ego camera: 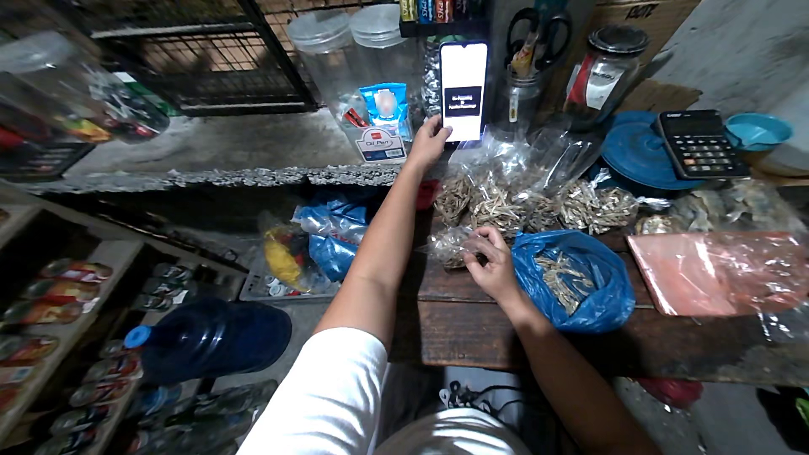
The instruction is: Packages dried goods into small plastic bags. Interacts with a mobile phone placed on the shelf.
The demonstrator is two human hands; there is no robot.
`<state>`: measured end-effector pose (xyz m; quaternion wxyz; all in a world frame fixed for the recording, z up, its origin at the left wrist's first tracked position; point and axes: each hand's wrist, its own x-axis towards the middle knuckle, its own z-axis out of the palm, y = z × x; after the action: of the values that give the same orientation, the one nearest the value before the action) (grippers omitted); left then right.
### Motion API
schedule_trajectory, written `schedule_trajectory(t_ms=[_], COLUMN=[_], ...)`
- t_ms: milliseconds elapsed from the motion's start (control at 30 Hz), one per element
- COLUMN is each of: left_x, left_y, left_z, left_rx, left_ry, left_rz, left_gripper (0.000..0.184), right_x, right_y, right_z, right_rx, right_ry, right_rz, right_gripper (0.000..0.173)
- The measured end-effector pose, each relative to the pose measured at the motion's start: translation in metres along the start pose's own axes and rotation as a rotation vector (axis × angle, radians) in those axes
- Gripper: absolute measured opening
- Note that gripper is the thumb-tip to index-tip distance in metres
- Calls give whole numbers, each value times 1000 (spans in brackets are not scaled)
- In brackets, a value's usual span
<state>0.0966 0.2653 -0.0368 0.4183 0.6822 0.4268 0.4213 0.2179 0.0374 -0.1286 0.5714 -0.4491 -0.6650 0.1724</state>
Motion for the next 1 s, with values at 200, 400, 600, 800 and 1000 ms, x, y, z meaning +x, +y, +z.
schedule_trajectory(t_ms=[200, 400, 600, 800, 1000], left_x=[2, 3, 1, 1, 1], left_y=[-2, -3, -1, -1, -1], left_z=[-1, 0, 0, -1, 0], left_rx=[-7, 13, -2, 8, -12], left_ry=[-14, -10, -11, -2, -15], left_rz=[-8, 2, -7, -2, -6], left_gripper=[43, 40, 41, 35, 42], right_x=[0, 1, 0, 1, 1], right_y=[0, 0, 0, 0, 0], right_z=[0, 0, 0, 0, 0], right_rx=[-2, -10, -14, -18, -24], right_ry=[4, 2, 1, 2, -2], right_rz=[1, -11, -3, -7, -5], right_gripper=[21, 21, 21, 22, 22])
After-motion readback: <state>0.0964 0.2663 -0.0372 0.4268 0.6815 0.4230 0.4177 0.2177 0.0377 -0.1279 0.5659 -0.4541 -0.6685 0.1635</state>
